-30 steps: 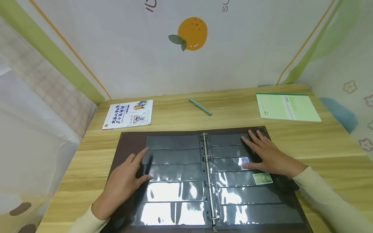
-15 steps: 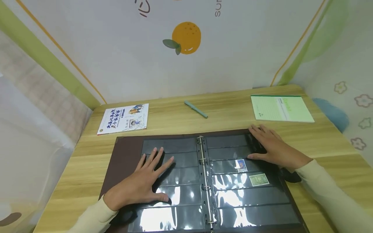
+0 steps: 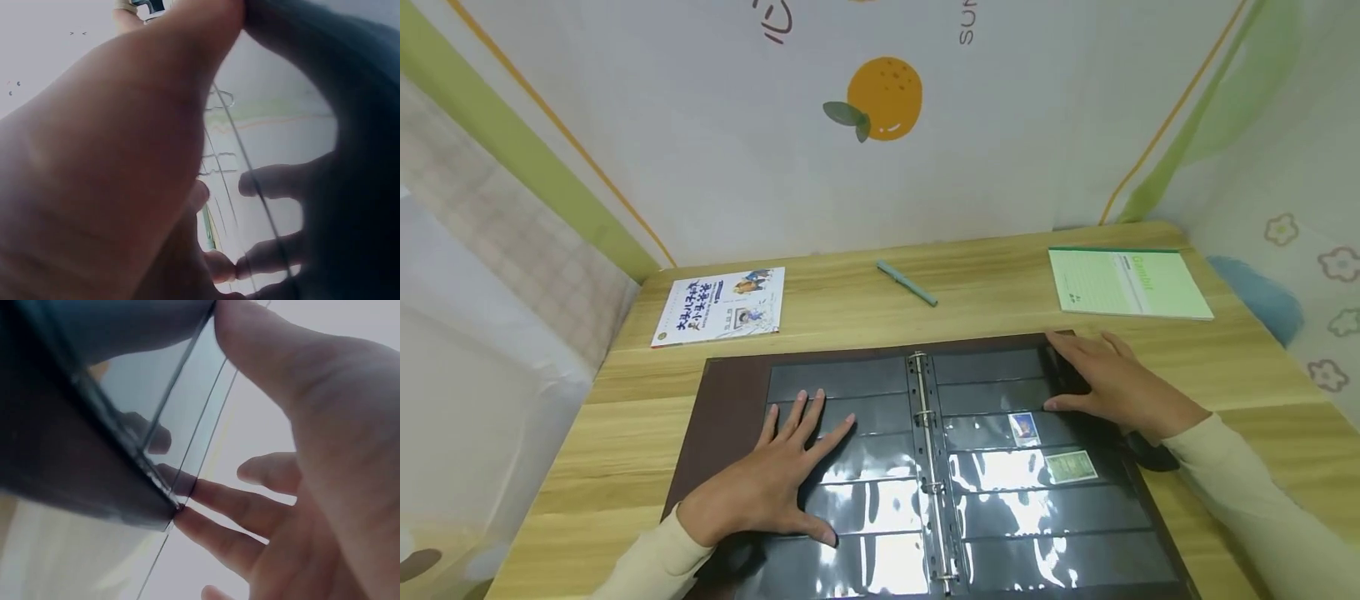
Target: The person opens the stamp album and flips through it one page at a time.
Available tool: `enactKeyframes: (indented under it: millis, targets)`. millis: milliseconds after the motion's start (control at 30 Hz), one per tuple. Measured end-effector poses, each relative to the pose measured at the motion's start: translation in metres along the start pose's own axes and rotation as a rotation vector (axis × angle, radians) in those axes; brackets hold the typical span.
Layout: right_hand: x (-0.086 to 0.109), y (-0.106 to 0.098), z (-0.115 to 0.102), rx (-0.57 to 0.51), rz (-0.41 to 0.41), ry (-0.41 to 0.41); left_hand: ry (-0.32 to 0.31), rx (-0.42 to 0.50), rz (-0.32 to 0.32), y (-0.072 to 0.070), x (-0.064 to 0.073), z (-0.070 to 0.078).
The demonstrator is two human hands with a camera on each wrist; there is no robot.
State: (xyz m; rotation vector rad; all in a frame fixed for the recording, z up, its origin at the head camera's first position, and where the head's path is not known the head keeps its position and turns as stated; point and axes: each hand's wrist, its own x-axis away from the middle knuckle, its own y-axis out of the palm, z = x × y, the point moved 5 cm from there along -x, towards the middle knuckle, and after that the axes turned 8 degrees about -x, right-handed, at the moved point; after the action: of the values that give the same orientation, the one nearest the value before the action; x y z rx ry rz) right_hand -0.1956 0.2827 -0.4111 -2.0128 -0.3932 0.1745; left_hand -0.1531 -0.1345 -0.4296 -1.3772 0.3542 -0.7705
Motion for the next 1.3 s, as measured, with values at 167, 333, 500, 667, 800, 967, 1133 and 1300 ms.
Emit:
enactKeyframes:
  millis: [167,333,500,667,800,967,1133,1300]
  targets:
    - [-0.001,0.0,-0.002,0.102,0.048,-0.028,-0.009,0.015,-0.04,-0.003,-0.002,0.002]
    - [-0.002,-0.002,-0.003,0.129,0.066,-0.065,-0.034,0.008,-0.088,-0.005,-0.004,0.004]
    - [-0.004,-0.003,-0.003,0.181,0.133,-0.144,-0.046,-0.017,-0.105,-0.006,-0.005,0.004]
    - [-0.006,-0.004,-0.004,0.191,0.164,-0.15,-0.04,-0.026,-0.105,-0.007,-0.006,0.005]
    - [-0.005,-0.006,-0.004,0.166,0.165,-0.116,-0.035,-0.039,-0.107,-0.007,-0.006,0.005]
    - [-0.002,-0.009,-0.004,0.135,0.188,-0.12,-0.032,-0.052,-0.102,-0.008,-0.008,0.006]
    - [0.002,-0.011,-0.004,0.081,0.251,-0.173,-0.039,-0.04,-0.106,-0.008,-0.008,0.006]
    - [0.009,-0.013,-0.006,0.017,0.254,-0.203,-0.049,-0.026,-0.114,-0.008,-0.006,0.006]
